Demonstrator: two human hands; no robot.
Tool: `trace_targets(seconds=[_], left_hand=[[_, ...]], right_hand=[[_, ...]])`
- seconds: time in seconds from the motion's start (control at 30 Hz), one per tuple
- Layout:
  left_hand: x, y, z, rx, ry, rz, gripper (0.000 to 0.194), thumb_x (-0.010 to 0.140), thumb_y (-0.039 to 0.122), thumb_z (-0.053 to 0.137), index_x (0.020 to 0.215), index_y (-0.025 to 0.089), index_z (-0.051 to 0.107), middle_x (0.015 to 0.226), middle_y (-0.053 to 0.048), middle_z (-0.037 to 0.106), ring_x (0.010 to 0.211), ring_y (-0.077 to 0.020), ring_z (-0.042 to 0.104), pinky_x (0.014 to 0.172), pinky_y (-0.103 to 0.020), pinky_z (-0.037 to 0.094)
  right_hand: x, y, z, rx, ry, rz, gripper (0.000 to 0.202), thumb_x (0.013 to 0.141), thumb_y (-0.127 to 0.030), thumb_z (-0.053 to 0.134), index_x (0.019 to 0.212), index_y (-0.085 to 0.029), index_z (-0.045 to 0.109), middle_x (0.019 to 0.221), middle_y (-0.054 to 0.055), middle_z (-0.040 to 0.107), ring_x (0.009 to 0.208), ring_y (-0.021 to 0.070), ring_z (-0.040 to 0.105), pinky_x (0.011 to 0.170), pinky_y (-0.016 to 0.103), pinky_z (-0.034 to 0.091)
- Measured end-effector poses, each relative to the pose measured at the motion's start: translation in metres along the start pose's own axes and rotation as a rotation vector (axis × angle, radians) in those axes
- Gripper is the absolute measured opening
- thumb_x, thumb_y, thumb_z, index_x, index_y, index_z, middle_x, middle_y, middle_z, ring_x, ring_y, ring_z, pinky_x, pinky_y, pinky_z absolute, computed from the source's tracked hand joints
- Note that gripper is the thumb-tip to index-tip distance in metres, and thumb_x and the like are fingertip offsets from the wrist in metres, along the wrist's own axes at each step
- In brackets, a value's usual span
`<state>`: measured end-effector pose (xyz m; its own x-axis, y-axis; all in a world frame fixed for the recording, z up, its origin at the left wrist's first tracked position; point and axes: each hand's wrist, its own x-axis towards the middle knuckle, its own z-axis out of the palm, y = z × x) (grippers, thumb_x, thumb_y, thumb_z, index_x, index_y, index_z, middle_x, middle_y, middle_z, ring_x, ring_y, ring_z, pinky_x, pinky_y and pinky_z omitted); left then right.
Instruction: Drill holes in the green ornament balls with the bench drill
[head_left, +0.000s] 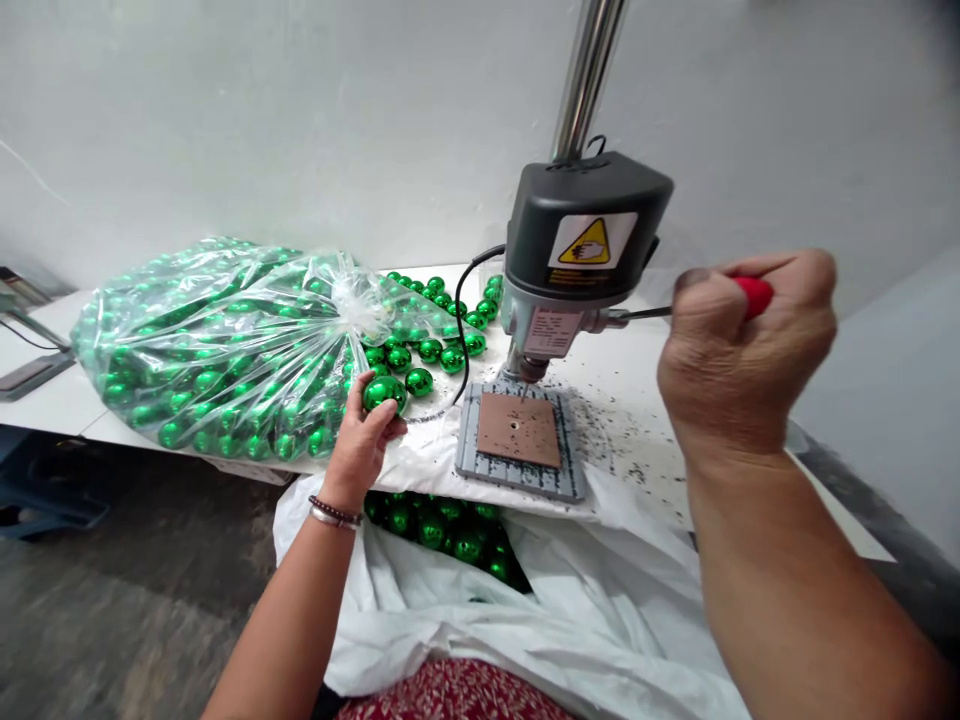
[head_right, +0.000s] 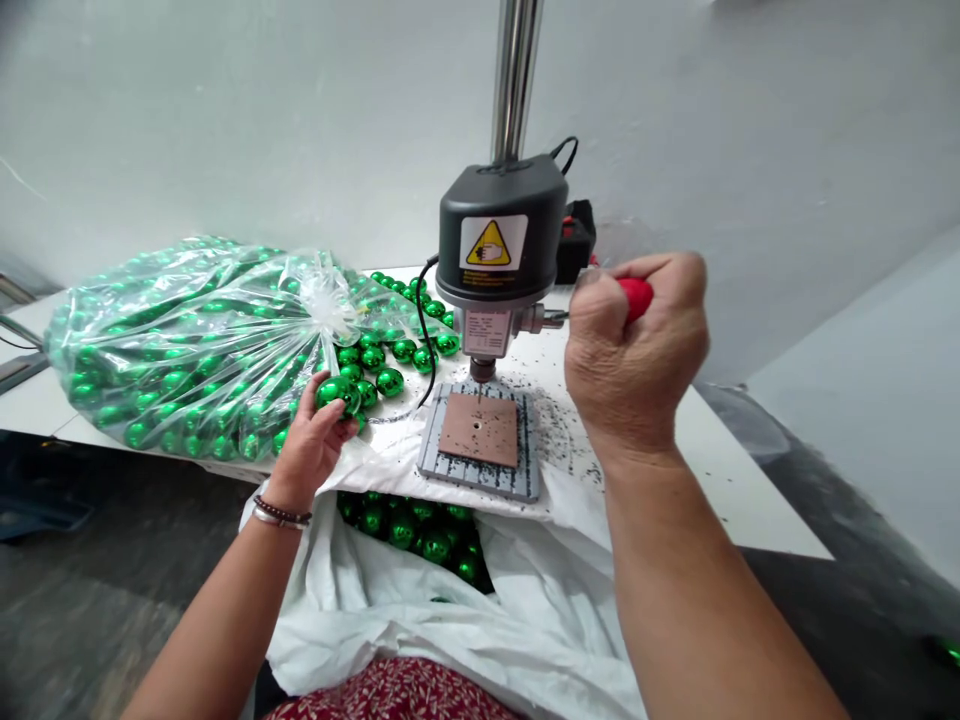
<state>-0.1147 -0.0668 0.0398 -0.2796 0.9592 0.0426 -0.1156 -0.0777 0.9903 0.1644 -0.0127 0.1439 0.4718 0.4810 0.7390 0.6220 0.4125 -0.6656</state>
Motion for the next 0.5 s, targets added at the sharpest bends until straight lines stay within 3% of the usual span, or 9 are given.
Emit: trace_targets(seconds=[0.07, 0.2, 0.37, 0.5], left_hand=[[-0.003, 0.004, 0.007, -0.151, -0.068, -0.111, 0.064, 0.083, 0.054, 0.062, 0.138, 0.034, 0.037, 0.101, -0.001, 0.062, 0.069, -0.0104, 0.06, 0.067, -0.027, 0.051], [-0.005, -0.001, 0.026, -0.23, -0.142, -0.294, 0.053, 0.09, 0.063, 0.045, 0.136, 0.036, 0.039, 0.108, -0.005, 0.064, 0.076, -0.0136, 0.065, 0.062, -0.025, 0.049], [0.0, -0.015, 0.049, -0.277, -0.21, -0.417, 0.058, 0.082, 0.044, 0.066, 0.133, 0.033, 0.041, 0.1, -0.002, 0.067, 0.07, -0.0126, 0.068, 0.058, -0.021, 0.047], [0.013, -0.023, 0.069, -0.042, -0.226, -0.366, 0.053, 0.076, 0.038, 0.069, 0.124, 0.022, 0.055, 0.1, -0.005, 0.07, 0.072, -0.0124, 0.067, 0.056, -0.02, 0.044]], right_hand=[[0.0, -0.002, 0.0, 0.013, -0.005, 0.018, 0.014, 0.076, -0.029, 0.05, 0.08, -0.017, 0.047, 0.076, 0.001, 0.052, 0.069, 0.0079, 0.046, 0.07, 0.028, 0.039], [0.0, -0.007, -0.002, 0.034, -0.03, 0.027, 0.013, 0.078, -0.028, 0.052, 0.08, -0.017, 0.046, 0.076, 0.0, 0.052, 0.068, 0.0073, 0.047, 0.07, 0.026, 0.041], [0.0, -0.009, -0.005, 0.056, -0.053, 0.017, 0.014, 0.08, -0.031, 0.052, 0.079, -0.018, 0.045, 0.073, -0.002, 0.052, 0.063, 0.0061, 0.045, 0.062, 0.022, 0.04], [0.001, -0.009, -0.006, 0.042, -0.079, 0.041, 0.016, 0.081, -0.031, 0.054, 0.078, -0.018, 0.044, 0.07, -0.004, 0.05, 0.06, 0.0048, 0.042, 0.059, 0.021, 0.037]])
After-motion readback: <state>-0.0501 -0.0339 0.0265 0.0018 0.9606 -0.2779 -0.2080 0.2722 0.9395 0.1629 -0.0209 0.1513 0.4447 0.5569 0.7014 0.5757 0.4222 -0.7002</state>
